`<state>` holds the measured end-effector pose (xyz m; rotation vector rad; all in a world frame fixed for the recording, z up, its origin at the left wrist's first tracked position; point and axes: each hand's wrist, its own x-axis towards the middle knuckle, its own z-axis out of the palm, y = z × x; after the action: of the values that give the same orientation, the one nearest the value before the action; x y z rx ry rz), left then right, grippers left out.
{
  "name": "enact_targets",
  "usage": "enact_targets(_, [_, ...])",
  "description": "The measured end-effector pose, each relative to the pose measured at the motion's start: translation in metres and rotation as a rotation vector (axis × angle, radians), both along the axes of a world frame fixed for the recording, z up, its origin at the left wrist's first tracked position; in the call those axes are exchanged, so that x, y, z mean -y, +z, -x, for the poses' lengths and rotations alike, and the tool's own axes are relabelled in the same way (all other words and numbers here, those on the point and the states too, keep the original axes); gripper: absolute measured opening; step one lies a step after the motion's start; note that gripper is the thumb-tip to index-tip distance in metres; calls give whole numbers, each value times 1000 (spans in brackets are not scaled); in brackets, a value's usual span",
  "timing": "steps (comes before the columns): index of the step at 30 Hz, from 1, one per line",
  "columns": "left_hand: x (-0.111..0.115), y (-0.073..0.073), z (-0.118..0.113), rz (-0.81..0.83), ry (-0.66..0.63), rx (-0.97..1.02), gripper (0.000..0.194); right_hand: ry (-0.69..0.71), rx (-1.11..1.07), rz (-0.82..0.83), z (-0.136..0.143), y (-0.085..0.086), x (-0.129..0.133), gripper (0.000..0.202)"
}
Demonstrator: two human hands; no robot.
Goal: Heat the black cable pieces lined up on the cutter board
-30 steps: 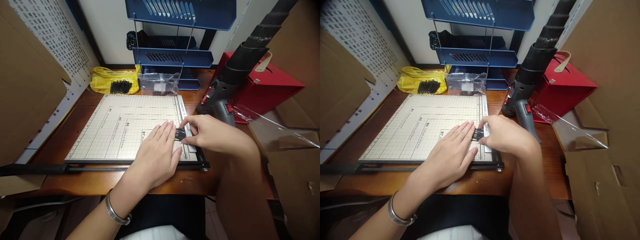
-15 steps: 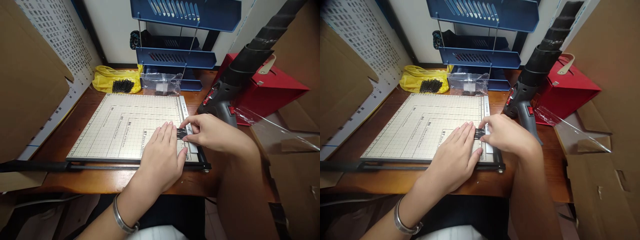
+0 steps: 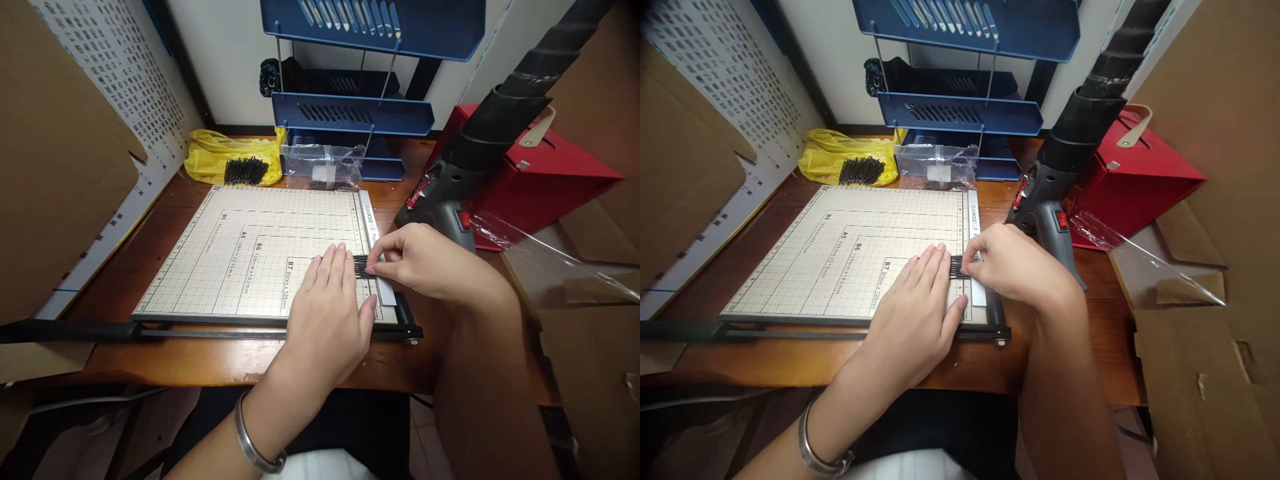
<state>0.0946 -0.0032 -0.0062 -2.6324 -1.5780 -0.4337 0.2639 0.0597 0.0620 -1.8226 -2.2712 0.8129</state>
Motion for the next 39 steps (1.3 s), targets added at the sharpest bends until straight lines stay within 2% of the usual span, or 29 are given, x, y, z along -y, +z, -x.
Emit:
enact_targets(3, [-1, 2, 3, 22, -46, -7, 67, -5, 15, -2, 0, 0, 1, 15])
enact_targets(11, [-2, 2, 4, 29, -68, -12, 67, -26, -12, -147, -3, 1, 0, 16])
enact_targets(18, [-5, 5, 10, 27, -139, -33, 72, -39, -8, -127, -3, 3, -1, 19])
enact_targets(27, [-11, 12, 20, 121, -219, -53, 72, -4, -30, -130, -2, 1, -3, 21])
enact_targets(32, [-11, 9, 19, 90, -213, -47, 72, -2, -139, -158, -3, -5, -7, 24])
enact_targets(39, [-7, 7, 20, 32, -162, 11, 80, 10, -142, -110, -8, -12, -11, 24])
